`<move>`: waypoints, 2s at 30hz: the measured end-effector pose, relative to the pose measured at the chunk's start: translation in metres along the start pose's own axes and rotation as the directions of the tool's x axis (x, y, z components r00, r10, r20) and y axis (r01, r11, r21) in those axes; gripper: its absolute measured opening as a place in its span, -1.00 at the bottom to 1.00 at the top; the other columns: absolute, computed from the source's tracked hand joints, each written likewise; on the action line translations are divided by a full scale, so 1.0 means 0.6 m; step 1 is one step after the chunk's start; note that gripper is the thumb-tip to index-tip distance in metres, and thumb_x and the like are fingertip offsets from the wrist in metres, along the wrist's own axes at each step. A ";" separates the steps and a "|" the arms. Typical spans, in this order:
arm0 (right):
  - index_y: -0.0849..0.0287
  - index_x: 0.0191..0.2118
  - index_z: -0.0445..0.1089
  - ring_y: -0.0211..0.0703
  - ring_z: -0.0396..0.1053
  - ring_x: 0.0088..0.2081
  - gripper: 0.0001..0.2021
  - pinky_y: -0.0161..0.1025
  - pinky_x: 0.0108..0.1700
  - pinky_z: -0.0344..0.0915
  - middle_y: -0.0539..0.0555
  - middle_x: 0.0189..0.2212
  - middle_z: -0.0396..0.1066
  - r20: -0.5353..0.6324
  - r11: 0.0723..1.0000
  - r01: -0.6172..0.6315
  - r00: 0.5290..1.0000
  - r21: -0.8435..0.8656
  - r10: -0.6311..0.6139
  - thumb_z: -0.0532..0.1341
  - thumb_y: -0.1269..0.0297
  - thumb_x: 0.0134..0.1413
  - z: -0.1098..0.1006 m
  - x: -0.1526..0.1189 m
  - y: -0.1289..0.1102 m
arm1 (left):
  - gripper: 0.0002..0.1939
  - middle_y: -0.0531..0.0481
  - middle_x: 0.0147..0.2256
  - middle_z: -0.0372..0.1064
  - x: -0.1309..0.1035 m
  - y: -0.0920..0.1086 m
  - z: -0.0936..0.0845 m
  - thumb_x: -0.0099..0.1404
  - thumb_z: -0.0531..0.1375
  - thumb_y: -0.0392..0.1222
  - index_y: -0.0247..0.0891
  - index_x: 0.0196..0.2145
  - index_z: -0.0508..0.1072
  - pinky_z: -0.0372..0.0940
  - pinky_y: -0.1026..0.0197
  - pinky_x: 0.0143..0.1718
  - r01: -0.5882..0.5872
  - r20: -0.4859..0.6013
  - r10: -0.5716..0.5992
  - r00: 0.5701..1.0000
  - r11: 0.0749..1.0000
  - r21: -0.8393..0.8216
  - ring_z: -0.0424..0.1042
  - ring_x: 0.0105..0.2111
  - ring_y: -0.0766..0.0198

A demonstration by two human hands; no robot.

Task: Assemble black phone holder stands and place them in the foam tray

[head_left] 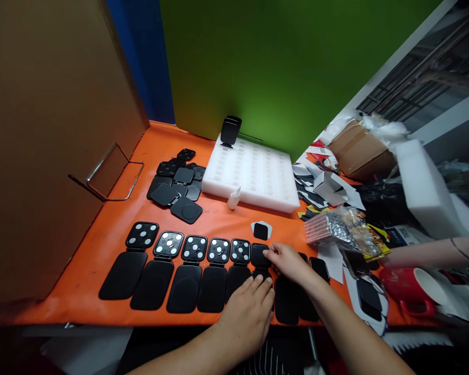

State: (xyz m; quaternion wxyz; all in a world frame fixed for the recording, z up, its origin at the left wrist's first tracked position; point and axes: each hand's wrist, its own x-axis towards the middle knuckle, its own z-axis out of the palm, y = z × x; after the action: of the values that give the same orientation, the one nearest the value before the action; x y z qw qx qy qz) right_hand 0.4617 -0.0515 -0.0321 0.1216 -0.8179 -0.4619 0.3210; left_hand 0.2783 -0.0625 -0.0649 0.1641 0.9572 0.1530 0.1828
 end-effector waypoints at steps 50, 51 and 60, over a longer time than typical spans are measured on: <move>0.16 -0.47 0.18 -0.34 0.15 -0.59 -0.77 -0.37 -0.50 0.12 -0.09 -0.60 0.22 0.184 0.860 0.013 0.975 0.510 -0.124 0.09 0.10 0.00 0.036 0.009 -0.059 | -0.75 0.02 -0.02 0.31 -0.027 -0.037 -0.037 0.24 0.05 -0.24 -0.19 -0.11 0.34 0.13 0.10 0.09 0.152 -0.048 -0.160 0.986 0.978 -0.143 0.21 0.04 0.20; 0.16 -0.47 0.18 -0.34 0.16 -0.59 -0.77 -0.37 -0.50 0.12 -0.09 -0.60 0.22 0.174 0.862 0.011 0.978 0.506 -0.115 0.09 0.10 0.00 0.037 0.008 -0.060 | -0.75 0.02 -0.02 0.31 -0.027 -0.037 -0.036 0.24 0.05 -0.25 -0.19 -0.11 0.34 0.13 0.11 0.09 0.154 -0.048 -0.162 0.986 0.978 -0.141 0.21 0.04 0.21; 0.16 -0.54 0.17 -0.30 0.19 -0.57 -0.76 -0.36 -0.49 0.12 -0.08 -0.64 0.22 0.066 0.952 0.078 0.993 0.298 -0.102 0.06 0.12 0.02 0.041 0.013 -0.061 | -0.74 0.03 0.00 0.30 -0.030 -0.039 -0.033 0.22 0.07 -0.26 -0.20 -0.10 0.33 0.09 0.12 0.11 0.146 -0.043 -0.154 0.987 0.979 -0.145 0.20 0.05 0.22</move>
State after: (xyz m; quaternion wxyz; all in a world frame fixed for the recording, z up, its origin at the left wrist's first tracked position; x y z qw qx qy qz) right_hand 0.4241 -0.0274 -0.0362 0.2379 -0.7553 -0.4500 0.4129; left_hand 0.2490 -0.0424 -0.0614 0.2404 0.9237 0.2157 0.2060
